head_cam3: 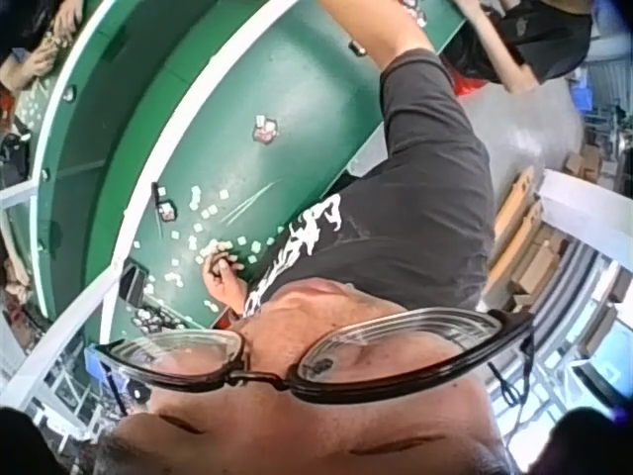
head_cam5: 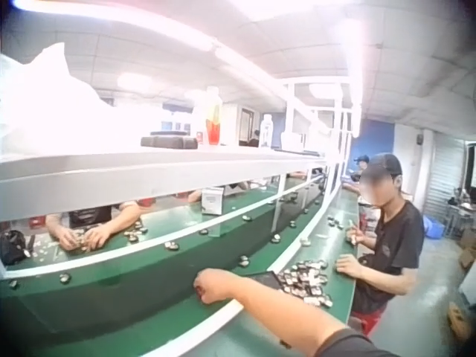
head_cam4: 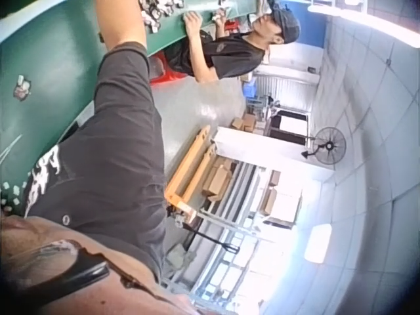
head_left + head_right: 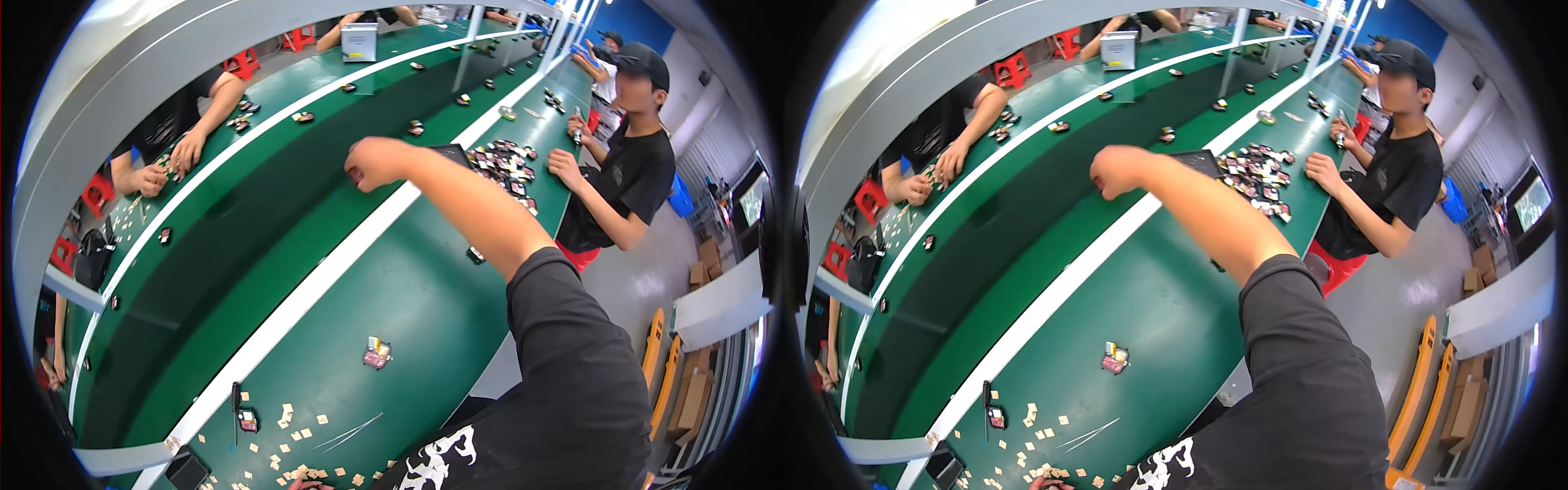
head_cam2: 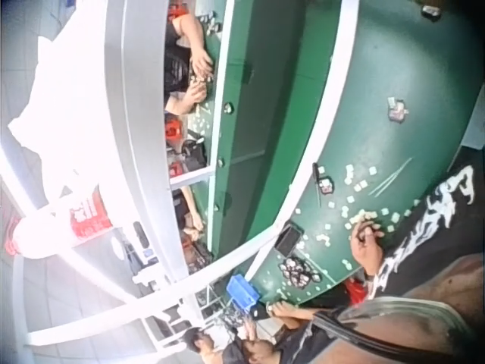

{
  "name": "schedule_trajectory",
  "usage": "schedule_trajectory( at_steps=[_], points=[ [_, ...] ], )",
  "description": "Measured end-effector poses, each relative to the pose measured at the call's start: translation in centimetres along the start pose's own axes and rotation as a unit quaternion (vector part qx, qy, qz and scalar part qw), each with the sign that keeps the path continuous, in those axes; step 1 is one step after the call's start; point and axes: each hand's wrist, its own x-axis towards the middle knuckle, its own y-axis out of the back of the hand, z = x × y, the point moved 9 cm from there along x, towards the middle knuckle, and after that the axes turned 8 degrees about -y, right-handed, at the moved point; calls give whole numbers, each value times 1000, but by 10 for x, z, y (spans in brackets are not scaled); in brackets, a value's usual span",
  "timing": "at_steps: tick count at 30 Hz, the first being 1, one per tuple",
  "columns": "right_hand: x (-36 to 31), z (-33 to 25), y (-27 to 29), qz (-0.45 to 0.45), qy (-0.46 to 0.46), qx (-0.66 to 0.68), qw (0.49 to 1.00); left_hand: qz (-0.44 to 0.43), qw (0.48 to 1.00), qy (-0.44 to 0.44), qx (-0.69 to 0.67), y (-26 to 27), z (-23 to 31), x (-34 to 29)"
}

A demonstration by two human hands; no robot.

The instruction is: Assembling components of a smartwatch, specifically placing small adhesive pads and internal circuit boards into the watch case.

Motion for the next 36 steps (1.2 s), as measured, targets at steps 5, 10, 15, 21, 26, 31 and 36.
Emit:
schedule_trajectory(
  at_steps=[5, 10, 15, 21, 26, 31, 36],
  points=[
    [-154, 169, 62, 191, -161, 5, 968, -3, 1000, 4, 1, -3, 3, 2],
    [-331, 321, -2, 87, -442, -4, 893, -50, 998, -18, 29, -18, 12, 5],
    [-373, 339, -46, 178, -520, 105, 829, -117, 978, 80, -154, -43, 36, 4],
    [-357, 272, -20, 265, -491, -45, 829, -110, 893, 145, -412, -61, 55, -3],
    [-302, -31, -5, 305, -178, 301, 886, -61, 871, 101, -476, -59, 49, -8],
    [-282, -270, -56, 235, 210, 194, 929, -90, 899, 105, -416, -64, 45, -7],
    [-275, -354, -121, 79, 259, 113, 956, -98, 898, 96, -417, -62, 60, -12]
  ],
)
